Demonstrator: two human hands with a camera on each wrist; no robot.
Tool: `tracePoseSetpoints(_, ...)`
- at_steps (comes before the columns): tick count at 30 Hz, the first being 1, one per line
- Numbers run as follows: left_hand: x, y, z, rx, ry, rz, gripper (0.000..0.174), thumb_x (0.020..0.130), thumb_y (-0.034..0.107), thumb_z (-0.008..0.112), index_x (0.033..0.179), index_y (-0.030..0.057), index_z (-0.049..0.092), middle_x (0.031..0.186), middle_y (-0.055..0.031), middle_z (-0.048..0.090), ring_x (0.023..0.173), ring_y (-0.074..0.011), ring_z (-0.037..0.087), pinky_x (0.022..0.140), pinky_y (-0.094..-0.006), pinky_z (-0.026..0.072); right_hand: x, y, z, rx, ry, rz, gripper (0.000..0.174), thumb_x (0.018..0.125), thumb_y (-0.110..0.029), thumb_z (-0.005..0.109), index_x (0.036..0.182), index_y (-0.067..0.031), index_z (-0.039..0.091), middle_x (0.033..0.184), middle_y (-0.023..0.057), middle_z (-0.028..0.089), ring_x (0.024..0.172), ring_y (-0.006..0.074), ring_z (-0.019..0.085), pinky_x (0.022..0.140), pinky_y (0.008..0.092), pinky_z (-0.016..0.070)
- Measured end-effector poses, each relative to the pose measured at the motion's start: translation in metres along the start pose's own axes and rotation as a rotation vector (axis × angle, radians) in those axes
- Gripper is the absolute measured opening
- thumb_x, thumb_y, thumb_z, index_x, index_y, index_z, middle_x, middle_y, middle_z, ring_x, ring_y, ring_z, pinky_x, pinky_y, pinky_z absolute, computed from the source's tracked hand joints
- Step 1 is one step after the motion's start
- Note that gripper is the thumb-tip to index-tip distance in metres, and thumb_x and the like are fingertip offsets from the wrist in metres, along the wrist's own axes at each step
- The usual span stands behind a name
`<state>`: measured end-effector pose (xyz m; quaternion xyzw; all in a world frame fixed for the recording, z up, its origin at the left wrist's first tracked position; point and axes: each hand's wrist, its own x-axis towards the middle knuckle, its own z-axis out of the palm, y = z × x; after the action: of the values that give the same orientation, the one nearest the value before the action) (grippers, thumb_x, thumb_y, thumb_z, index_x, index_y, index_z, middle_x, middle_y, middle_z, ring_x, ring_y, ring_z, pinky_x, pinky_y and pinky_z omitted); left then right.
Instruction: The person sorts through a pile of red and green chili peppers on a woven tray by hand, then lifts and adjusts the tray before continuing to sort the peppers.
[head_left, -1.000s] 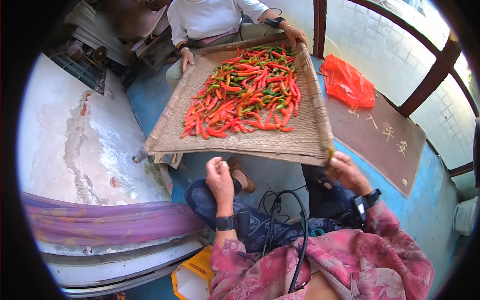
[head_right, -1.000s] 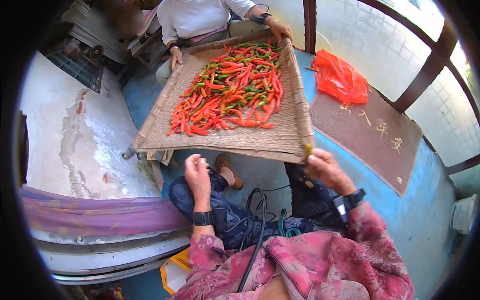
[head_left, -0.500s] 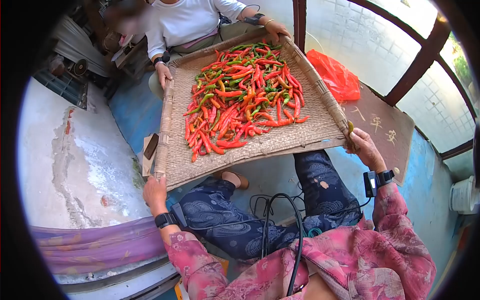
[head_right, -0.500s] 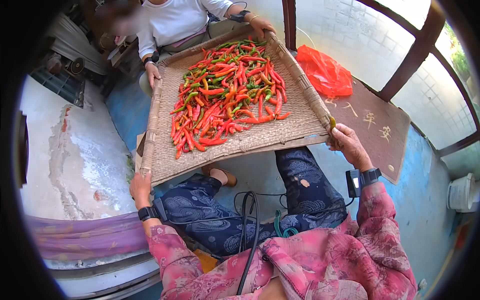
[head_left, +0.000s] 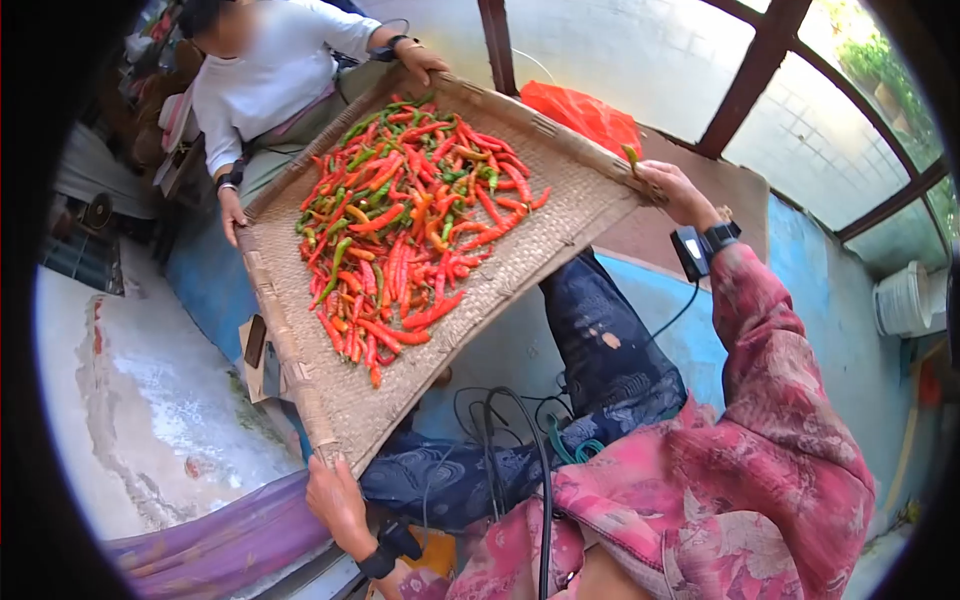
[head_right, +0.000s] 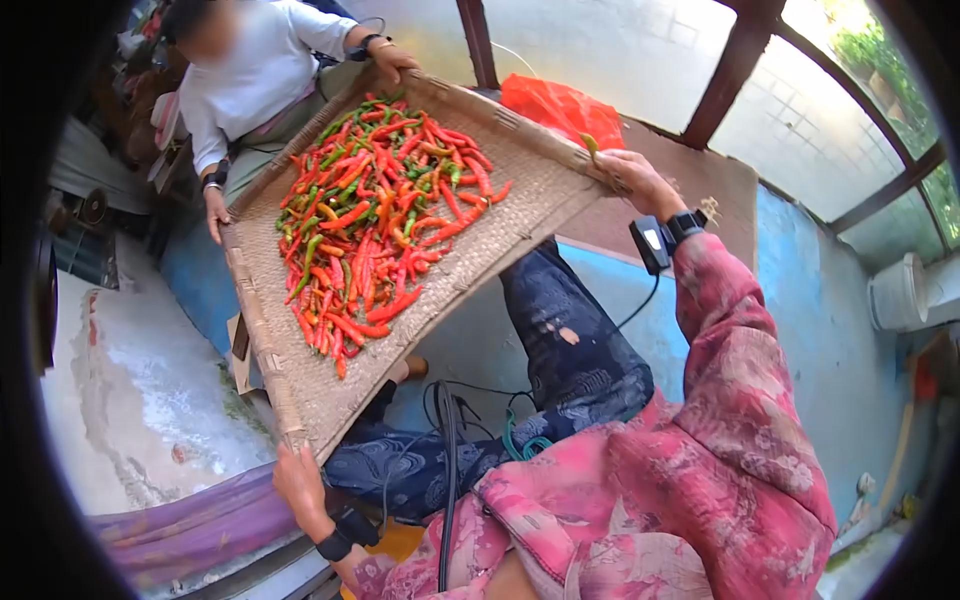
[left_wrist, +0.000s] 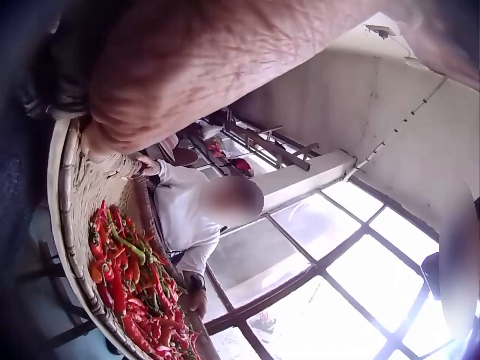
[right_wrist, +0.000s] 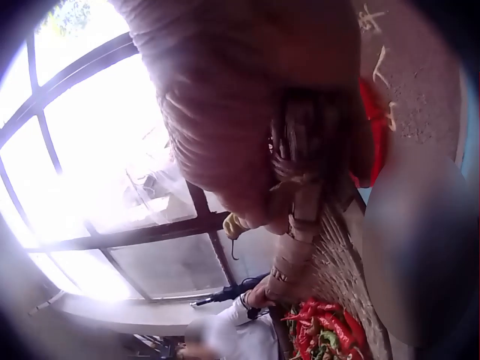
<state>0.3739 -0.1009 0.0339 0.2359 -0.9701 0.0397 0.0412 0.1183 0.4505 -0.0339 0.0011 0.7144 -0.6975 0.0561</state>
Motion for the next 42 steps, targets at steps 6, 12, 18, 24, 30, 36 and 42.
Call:
tracePoseSetpoints(6, 0.062, -0.048, -0.006, 0.110, -0.042, 0.118, 0.042, 0.084, 0.026, 0.057, 0.115, -0.0026, 0.053, 0.093, -0.0274, 0.061, 0.084, -0.0435, 0.058, 0.072, -0.0479, 0.0454, -0.037, -0.018, 0.008, -0.041, -0.080, 0.075, 0.027, 0.088, -0.032, 0.058, 0.096, -0.0066, 0.060, 0.082, -0.0012, 0.058, 0.072, 0.0060, 0.053, 0.064, 0.0222, 0.0445)
tracePoseSetpoints(12, 0.166, -0.035, -0.008, 0.327, 0.035, -0.199, 0.034, 0.084, 0.022, 0.054, 0.115, 0.0075, 0.052, 0.100, -0.0214, 0.060, 0.094, -0.0412, 0.056, 0.078, -0.0499, 0.0446, -0.063, -0.011, 0.017, 0.048, -0.510, 0.280, 0.018, 0.089, -0.020, 0.057, 0.085, -0.0030, 0.060, 0.073, -0.0053, 0.051, 0.064, 0.0045, 0.044, 0.056, 0.0216, 0.0380)
tracePoseSetpoints(18, 0.206, 0.067, 0.019, 0.019, 0.056, 0.133, 0.037, 0.082, 0.024, 0.055, 0.116, 0.0083, 0.057, 0.108, -0.0195, 0.059, 0.104, -0.0361, 0.053, 0.089, -0.0423, 0.0415, -0.052, 0.008, 0.024, 0.289, -0.890, 0.617, 0.018, 0.089, -0.019, 0.059, 0.086, -0.0026, 0.064, 0.074, -0.0049, 0.057, 0.068, 0.0025, 0.047, 0.062, 0.0187, 0.0401)
tracePoseSetpoints(24, 0.140, 0.086, 0.039, -0.238, -0.110, 0.075, 0.037, 0.082, 0.025, 0.056, 0.114, 0.0045, 0.058, 0.108, -0.0196, 0.061, 0.104, -0.0327, 0.056, 0.091, -0.0375, 0.0416, -0.059, 0.018, 0.029, 0.360, -0.923, 0.705, 0.017, 0.087, -0.020, 0.062, 0.087, -0.0032, 0.065, 0.075, -0.0051, 0.058, 0.070, 0.0028, 0.049, 0.064, 0.0183, 0.0417)
tracePoseSetpoints(30, 0.109, 0.088, 0.050, -0.534, -0.154, -0.073, 0.036, 0.080, 0.021, 0.061, 0.108, -0.0012, 0.060, 0.103, -0.0161, 0.065, 0.097, -0.0225, 0.061, 0.087, -0.0324, 0.0454, -0.061, 0.014, 0.032, 0.247, -0.940, 0.628, 0.021, 0.088, -0.024, 0.061, 0.086, -0.0037, 0.065, 0.074, -0.0071, 0.056, 0.070, 0.0022, 0.047, 0.064, 0.0193, 0.0402)
tracePoseSetpoints(36, 0.102, 0.074, 0.040, -0.425, -0.019, -0.028, 0.030, 0.080, 0.021, 0.059, 0.102, 0.0016, 0.061, 0.101, -0.0178, 0.061, 0.099, -0.0325, 0.056, 0.089, -0.0406, 0.0416, -0.079, 0.004, 0.042, 0.259, -0.830, 0.466, 0.018, 0.090, -0.020, 0.059, 0.086, -0.0033, 0.063, 0.073, -0.0052, 0.056, 0.069, 0.0035, 0.047, 0.062, 0.0197, 0.0401)
tracePoseSetpoints(42, 0.094, 0.046, 0.003, -0.083, 0.415, -0.030, 0.030, 0.078, 0.013, 0.062, 0.106, 0.0041, 0.057, 0.115, -0.0157, 0.052, 0.110, -0.0338, 0.046, 0.094, -0.0417, 0.0365, -0.105, -0.013, 0.044, 0.425, -0.297, 0.342, 0.017, 0.089, -0.020, 0.057, 0.092, -0.0038, 0.059, 0.079, 0.0025, 0.062, 0.070, 0.0104, 0.058, 0.064, 0.0242, 0.0469)
